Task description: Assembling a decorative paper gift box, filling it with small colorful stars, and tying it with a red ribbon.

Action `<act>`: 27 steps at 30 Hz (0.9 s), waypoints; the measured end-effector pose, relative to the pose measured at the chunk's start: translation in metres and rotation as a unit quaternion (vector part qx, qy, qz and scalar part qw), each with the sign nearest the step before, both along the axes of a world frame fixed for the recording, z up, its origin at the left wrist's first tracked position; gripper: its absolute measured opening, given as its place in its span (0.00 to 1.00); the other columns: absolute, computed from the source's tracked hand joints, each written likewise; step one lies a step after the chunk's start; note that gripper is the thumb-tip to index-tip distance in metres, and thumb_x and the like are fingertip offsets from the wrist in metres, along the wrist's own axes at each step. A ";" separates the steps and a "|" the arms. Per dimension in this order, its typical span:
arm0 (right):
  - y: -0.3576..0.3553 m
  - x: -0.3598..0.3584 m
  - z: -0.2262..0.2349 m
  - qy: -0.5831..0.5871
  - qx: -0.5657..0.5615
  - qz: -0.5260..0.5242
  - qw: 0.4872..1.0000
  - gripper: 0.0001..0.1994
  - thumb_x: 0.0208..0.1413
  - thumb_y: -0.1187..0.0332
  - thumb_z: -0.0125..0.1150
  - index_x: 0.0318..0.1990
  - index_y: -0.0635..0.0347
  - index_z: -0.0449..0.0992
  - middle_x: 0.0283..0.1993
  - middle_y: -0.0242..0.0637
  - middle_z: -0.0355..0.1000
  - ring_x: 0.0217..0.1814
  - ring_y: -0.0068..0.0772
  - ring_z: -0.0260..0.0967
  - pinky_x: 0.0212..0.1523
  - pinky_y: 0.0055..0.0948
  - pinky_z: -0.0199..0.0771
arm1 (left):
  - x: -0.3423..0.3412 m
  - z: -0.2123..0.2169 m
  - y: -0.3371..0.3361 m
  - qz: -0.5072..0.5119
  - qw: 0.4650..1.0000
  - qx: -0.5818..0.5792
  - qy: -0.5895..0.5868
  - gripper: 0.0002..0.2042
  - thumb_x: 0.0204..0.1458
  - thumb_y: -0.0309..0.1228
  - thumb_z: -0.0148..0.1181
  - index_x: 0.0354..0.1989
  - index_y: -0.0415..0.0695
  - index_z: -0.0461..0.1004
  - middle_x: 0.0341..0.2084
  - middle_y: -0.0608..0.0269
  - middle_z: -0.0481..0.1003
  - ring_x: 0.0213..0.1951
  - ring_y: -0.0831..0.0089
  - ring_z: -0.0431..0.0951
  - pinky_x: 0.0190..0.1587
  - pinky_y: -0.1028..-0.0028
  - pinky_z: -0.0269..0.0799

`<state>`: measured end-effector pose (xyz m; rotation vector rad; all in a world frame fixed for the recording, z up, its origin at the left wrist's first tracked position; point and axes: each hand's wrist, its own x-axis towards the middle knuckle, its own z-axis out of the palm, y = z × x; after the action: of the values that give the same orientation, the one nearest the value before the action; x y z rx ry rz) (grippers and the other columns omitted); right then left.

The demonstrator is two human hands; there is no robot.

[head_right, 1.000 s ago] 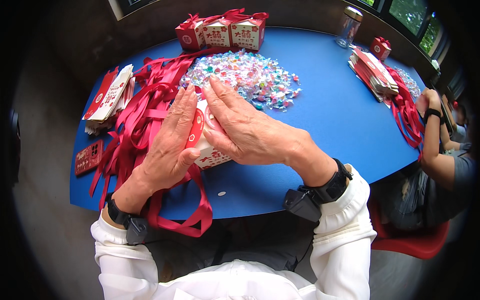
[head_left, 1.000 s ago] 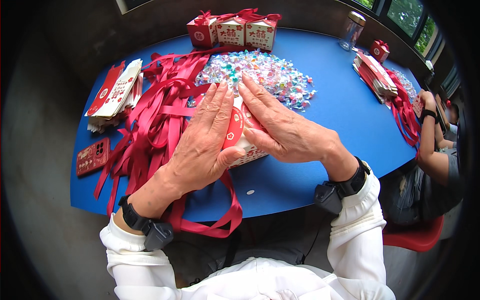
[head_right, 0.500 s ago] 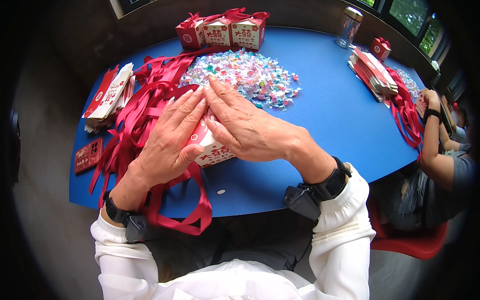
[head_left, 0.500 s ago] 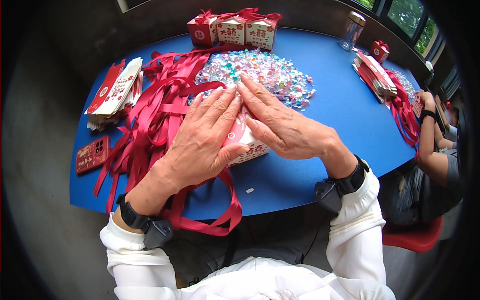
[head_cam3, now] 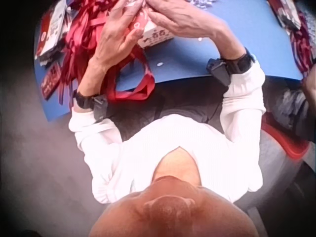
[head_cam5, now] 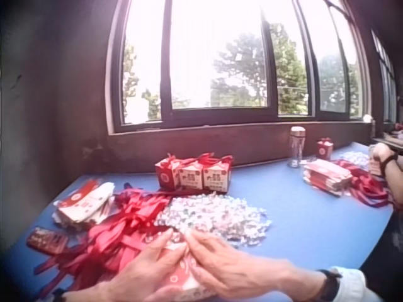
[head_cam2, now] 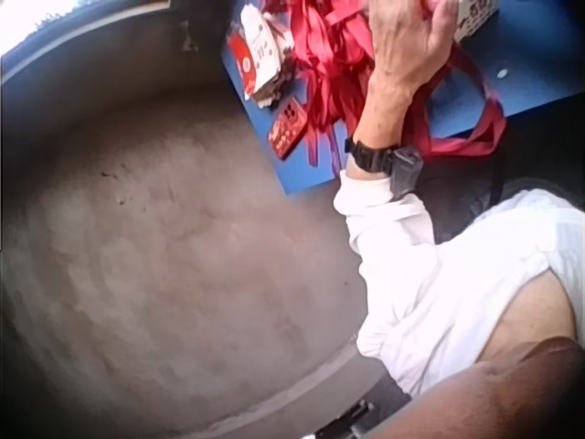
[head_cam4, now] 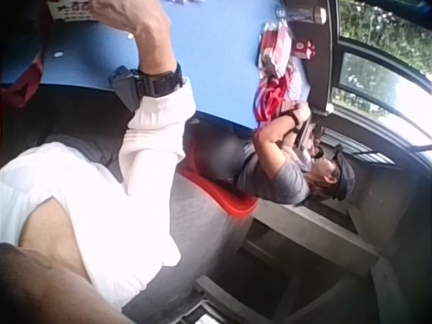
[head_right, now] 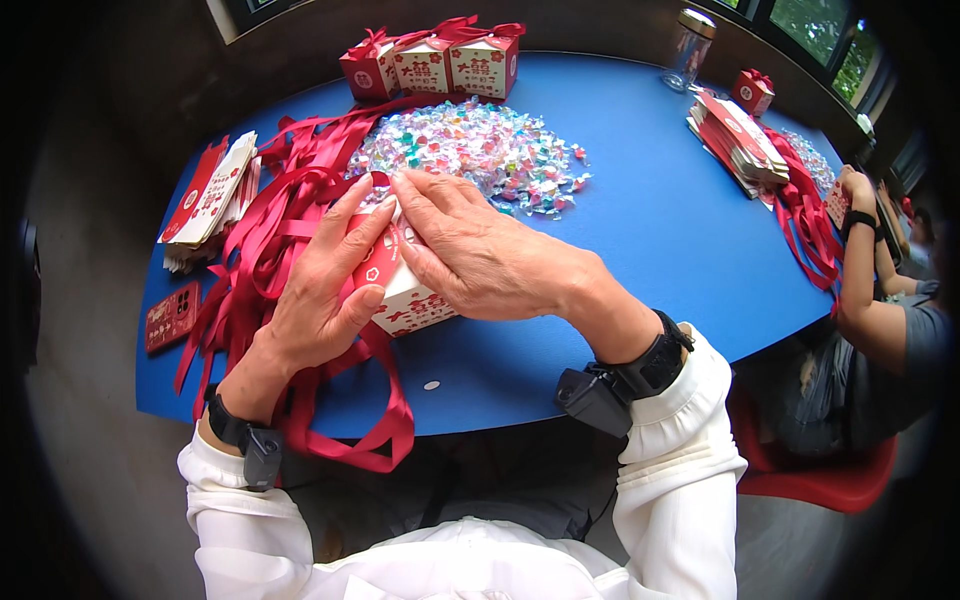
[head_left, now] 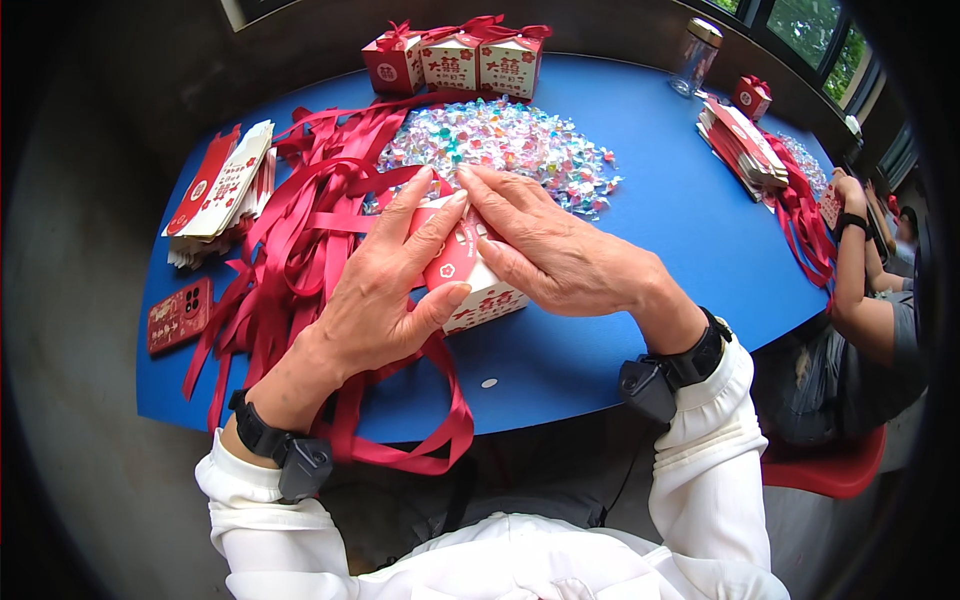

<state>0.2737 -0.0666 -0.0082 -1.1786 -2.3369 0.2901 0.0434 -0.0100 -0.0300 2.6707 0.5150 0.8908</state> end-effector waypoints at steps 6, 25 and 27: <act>0.004 0.004 -0.003 -0.010 -0.005 0.014 1.000 0.35 0.68 0.55 0.45 0.69 0.79 0.49 0.73 0.65 0.46 0.77 0.62 0.41 0.76 0.47 0.43 | 0.001 0.001 0.000 0.006 1.000 0.005 0.011 0.33 0.57 0.47 0.61 0.66 0.37 0.65 0.66 0.27 0.53 0.66 0.35 0.60 0.66 0.54 0.61; -0.002 0.017 0.004 -0.061 0.022 0.063 0.996 0.41 0.64 0.47 0.53 0.69 0.78 0.50 0.68 0.63 0.52 0.73 0.61 0.50 0.72 0.45 0.55 | -0.007 0.009 0.008 -0.039 0.997 -0.061 -0.016 0.31 0.47 0.44 0.72 0.60 0.46 0.74 0.57 0.46 0.65 0.55 0.53 0.72 0.59 0.60 0.70; -0.003 0.017 0.007 -0.045 -0.013 0.063 0.997 0.40 0.66 0.49 0.51 0.69 0.78 0.50 0.68 0.63 0.51 0.72 0.60 0.50 0.72 0.43 0.55 | -0.007 0.008 0.008 -0.043 0.997 -0.068 -0.022 0.30 0.47 0.42 0.72 0.60 0.46 0.74 0.56 0.47 0.65 0.54 0.54 0.73 0.58 0.60 0.71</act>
<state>0.2906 -0.0699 -0.0011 -1.0798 -2.4987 0.3184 0.0367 -0.0016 -0.0216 2.5250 0.4314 0.8551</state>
